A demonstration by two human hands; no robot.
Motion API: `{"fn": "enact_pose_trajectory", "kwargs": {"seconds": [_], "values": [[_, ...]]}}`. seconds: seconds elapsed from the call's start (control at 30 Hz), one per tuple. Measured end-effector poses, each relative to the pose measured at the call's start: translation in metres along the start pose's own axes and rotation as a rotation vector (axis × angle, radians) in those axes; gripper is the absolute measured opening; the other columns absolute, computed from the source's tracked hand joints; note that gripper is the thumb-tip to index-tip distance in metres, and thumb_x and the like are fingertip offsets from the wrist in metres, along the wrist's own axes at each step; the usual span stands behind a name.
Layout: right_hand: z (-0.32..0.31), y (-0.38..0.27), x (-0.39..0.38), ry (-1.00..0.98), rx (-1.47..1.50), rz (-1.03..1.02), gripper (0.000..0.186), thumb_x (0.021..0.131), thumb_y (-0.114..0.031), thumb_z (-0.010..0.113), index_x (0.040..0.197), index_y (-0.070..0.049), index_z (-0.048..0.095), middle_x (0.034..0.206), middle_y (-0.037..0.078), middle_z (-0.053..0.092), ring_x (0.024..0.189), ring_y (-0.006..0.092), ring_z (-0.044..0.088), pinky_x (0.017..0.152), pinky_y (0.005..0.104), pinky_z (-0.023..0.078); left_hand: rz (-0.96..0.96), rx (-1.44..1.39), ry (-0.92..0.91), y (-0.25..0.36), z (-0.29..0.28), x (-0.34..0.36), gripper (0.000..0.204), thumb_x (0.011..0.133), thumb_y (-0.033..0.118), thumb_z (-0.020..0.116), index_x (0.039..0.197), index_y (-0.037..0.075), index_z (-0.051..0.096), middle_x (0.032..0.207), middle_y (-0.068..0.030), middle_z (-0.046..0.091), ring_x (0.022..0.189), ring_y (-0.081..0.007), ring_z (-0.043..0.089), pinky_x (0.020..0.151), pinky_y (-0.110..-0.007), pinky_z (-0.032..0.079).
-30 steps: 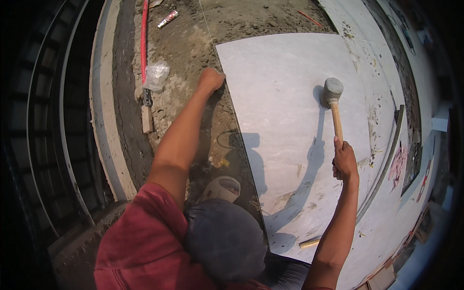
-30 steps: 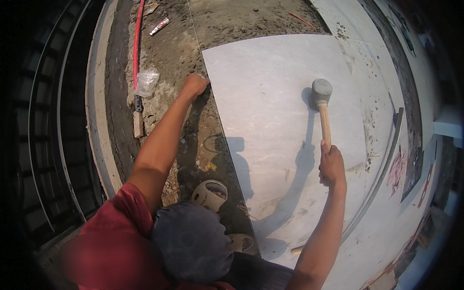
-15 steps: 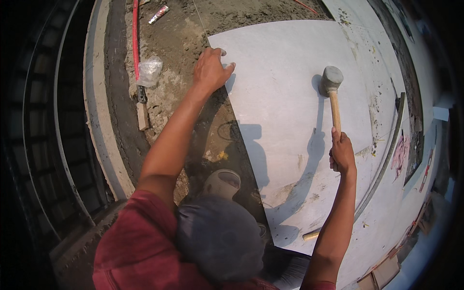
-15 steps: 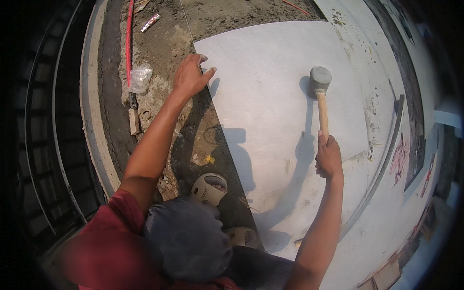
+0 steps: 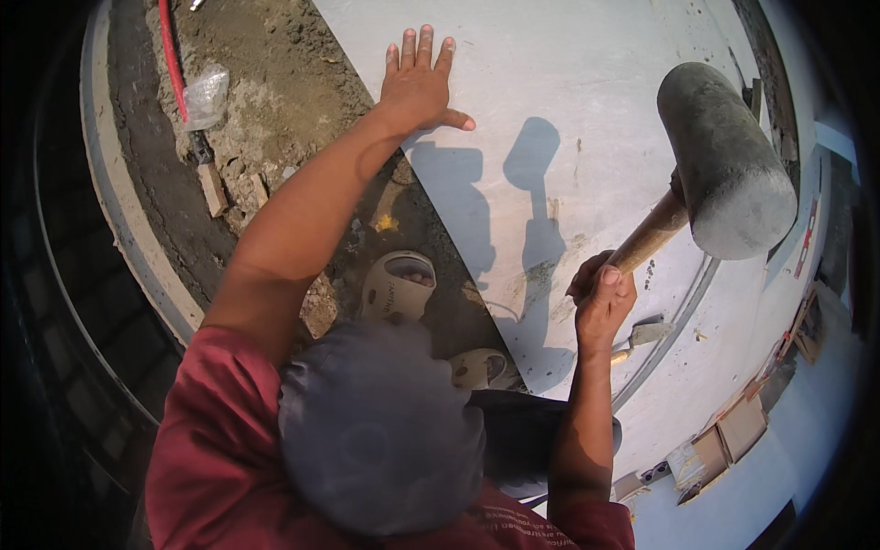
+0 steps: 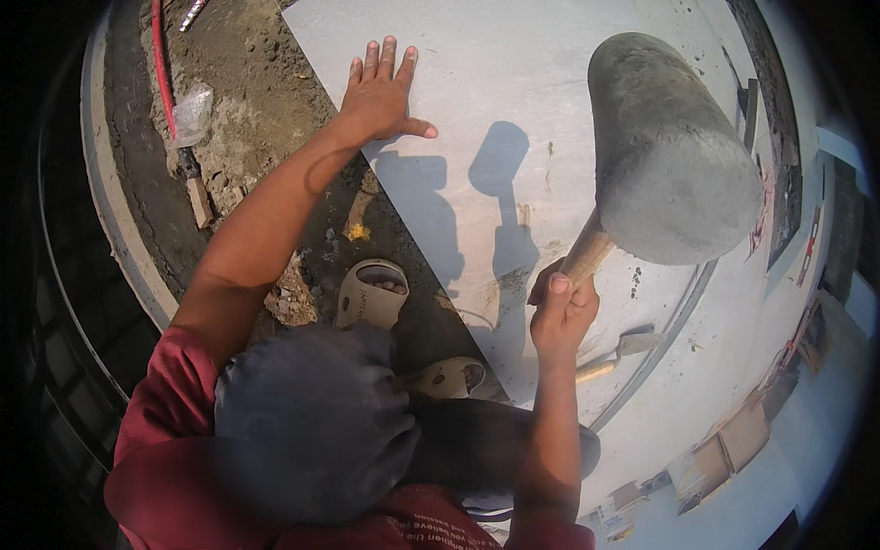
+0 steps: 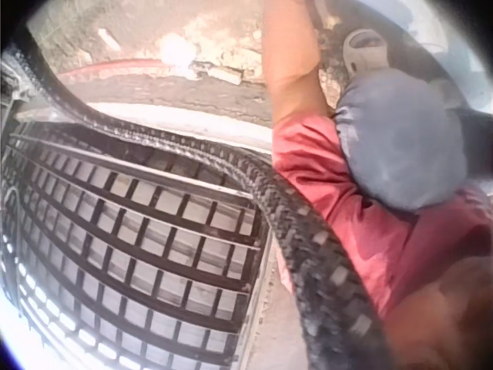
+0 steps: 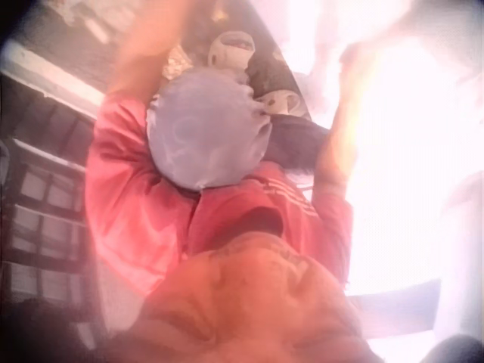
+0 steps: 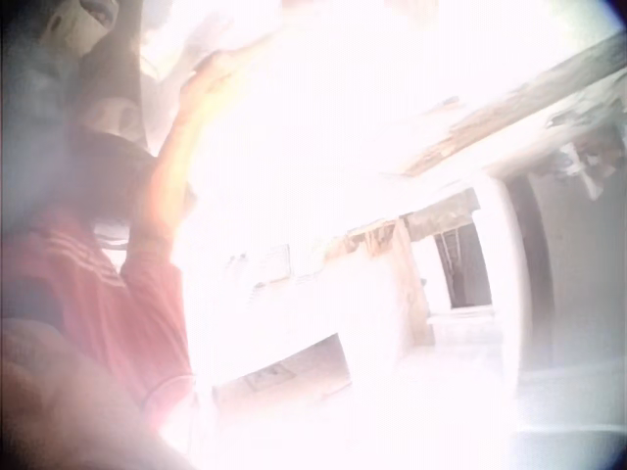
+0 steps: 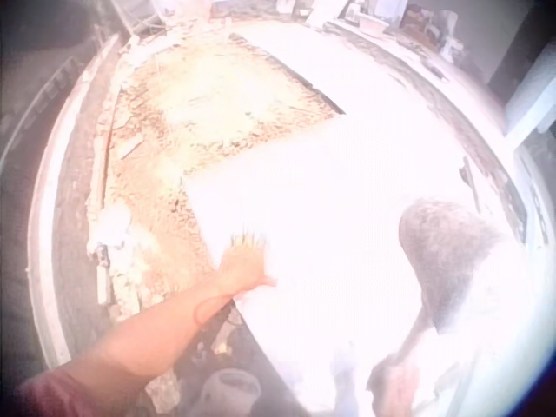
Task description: The person spreads cement on the floor using a trowel, then places a large white tile onto the cement. They use a rubber mallet to tap the tile into place, ensuring it is level and secure.
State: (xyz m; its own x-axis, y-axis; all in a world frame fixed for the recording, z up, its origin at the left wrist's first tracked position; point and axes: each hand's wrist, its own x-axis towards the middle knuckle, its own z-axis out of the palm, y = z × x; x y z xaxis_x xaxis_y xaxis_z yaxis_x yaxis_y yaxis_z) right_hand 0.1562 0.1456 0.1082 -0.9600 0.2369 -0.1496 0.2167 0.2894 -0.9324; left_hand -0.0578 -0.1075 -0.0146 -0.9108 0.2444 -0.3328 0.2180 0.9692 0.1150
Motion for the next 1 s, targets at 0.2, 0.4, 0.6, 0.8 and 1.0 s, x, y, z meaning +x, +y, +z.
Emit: {"fn": "enact_pose_trajectory", "kwargs": {"seconds": [0.2,0.4,0.6,0.8,1.0], "values": [[-0.025,0.065,-0.075,-0.150,-0.281,0.338,0.042,0.101,-0.037,0.056,0.075,-0.006,0.051,0.060,-0.002,0.045,0.055,0.0067,0.040,0.049,0.0257,0.035,-0.031,0.045,-0.016,0.008,-0.003,0.005,0.139,0.055,0.082,0.070,0.158,0.012,0.010,0.162,-0.0244,0.005,0.150,-0.0423,0.003,0.120,-0.054,0.010],[-0.016,0.024,-0.070,0.058,-0.021,0.240,0.047,0.102,-0.045,0.048,0.074,-0.007,0.048,0.056,0.001,0.048,0.045,0.0085,0.044,0.042,0.0253,0.037,0.000,-0.020,0.028,0.002,0.002,0.003,0.134,0.059,0.075,0.075,0.158,0.009,0.013,0.162,-0.0255,0.005,0.150,-0.0436,0.000,0.120,-0.057,0.008],[-0.035,0.049,-0.038,-0.072,-0.283,0.511,0.045,0.101,-0.043,0.054,0.077,-0.005,0.053,0.057,-0.002,0.049,0.049,0.0078,0.043,0.045,0.0270,0.036,-0.103,0.064,-0.183,0.023,-0.030,0.012,0.133,0.060,0.069,0.080,0.157,0.005,0.015,0.162,-0.0263,0.006,0.149,-0.0455,0.004,0.117,-0.061,0.014],[-0.017,-0.085,0.095,0.160,0.095,-0.112,0.041,0.104,-0.042,0.046,0.088,-0.005,0.050,0.057,0.000,0.046,0.046,0.0067,0.046,0.042,0.0216,0.038,0.012,-0.010,-0.138,0.057,-0.045,0.039,0.137,0.057,0.069,0.083,0.158,0.012,0.009,0.162,-0.0269,0.000,0.148,-0.0497,0.001,0.110,-0.071,0.018],[0.033,-0.062,0.205,0.272,0.191,-0.261,0.044,0.102,-0.048,0.047,0.091,-0.005,0.049,0.060,0.001,0.047,0.048,0.0087,0.047,0.044,0.0241,0.042,0.004,-0.013,-0.265,0.083,-0.054,0.052,0.138,0.056,0.070,0.083,0.159,0.023,0.004,0.160,-0.0298,-0.008,0.145,-0.0557,-0.003,0.105,-0.076,0.022]]}}
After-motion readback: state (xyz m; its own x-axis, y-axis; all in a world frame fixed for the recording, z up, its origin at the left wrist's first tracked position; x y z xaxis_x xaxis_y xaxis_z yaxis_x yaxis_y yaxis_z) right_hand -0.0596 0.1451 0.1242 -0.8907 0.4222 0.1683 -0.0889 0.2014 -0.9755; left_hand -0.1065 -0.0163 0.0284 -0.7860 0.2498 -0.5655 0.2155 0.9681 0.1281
